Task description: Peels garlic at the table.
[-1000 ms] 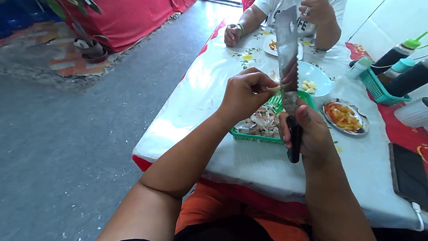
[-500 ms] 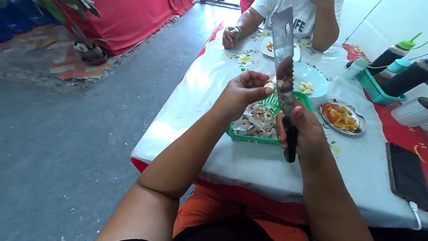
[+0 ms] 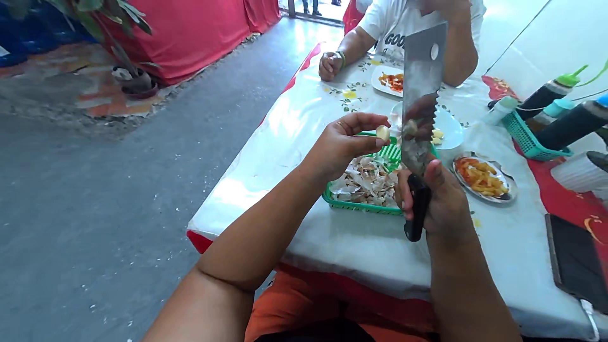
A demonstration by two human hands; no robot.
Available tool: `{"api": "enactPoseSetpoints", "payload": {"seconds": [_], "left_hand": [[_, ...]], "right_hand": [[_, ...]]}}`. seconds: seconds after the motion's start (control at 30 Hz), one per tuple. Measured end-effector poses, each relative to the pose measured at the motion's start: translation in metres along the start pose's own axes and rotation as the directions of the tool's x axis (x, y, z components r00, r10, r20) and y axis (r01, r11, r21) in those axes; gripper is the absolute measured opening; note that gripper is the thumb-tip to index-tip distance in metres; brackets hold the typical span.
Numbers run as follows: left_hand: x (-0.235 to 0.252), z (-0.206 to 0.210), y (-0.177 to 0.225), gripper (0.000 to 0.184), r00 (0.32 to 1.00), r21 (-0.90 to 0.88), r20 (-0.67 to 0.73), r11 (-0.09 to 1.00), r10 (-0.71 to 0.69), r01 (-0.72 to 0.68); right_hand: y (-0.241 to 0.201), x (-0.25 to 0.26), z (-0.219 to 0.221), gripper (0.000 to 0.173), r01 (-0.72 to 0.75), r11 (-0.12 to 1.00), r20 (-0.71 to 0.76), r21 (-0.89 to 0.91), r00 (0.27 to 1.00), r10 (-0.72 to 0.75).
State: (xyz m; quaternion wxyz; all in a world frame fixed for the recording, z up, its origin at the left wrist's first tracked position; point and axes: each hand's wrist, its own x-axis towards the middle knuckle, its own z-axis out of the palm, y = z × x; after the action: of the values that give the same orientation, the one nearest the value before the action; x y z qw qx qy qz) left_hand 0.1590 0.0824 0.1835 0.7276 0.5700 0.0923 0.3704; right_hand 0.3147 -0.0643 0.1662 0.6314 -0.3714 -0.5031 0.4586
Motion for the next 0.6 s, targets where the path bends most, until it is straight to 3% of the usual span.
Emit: {"api": "enactPoseSetpoints", "payload": {"seconds": [0.27,0.6], "left_hand": [[0.0003,-0.0021,-0.0044,0.031,0.997,0.096,0.017,0.993,0.072,-0.073],[-0.0015,-0.0018,-0.0001,0.031,1.000,0.072,0.002,0.997,0.014,-0.014]], "right_hand": [[0.0028,-0.0002,-0.0036,0.066,0.011,1.000,0.025,0.013,1.000,-0.011],[-0.0003,-0.0009,-0.0044,0.067,-0.004,1.000,-0.008,0.027,1.000,0.004]]}}
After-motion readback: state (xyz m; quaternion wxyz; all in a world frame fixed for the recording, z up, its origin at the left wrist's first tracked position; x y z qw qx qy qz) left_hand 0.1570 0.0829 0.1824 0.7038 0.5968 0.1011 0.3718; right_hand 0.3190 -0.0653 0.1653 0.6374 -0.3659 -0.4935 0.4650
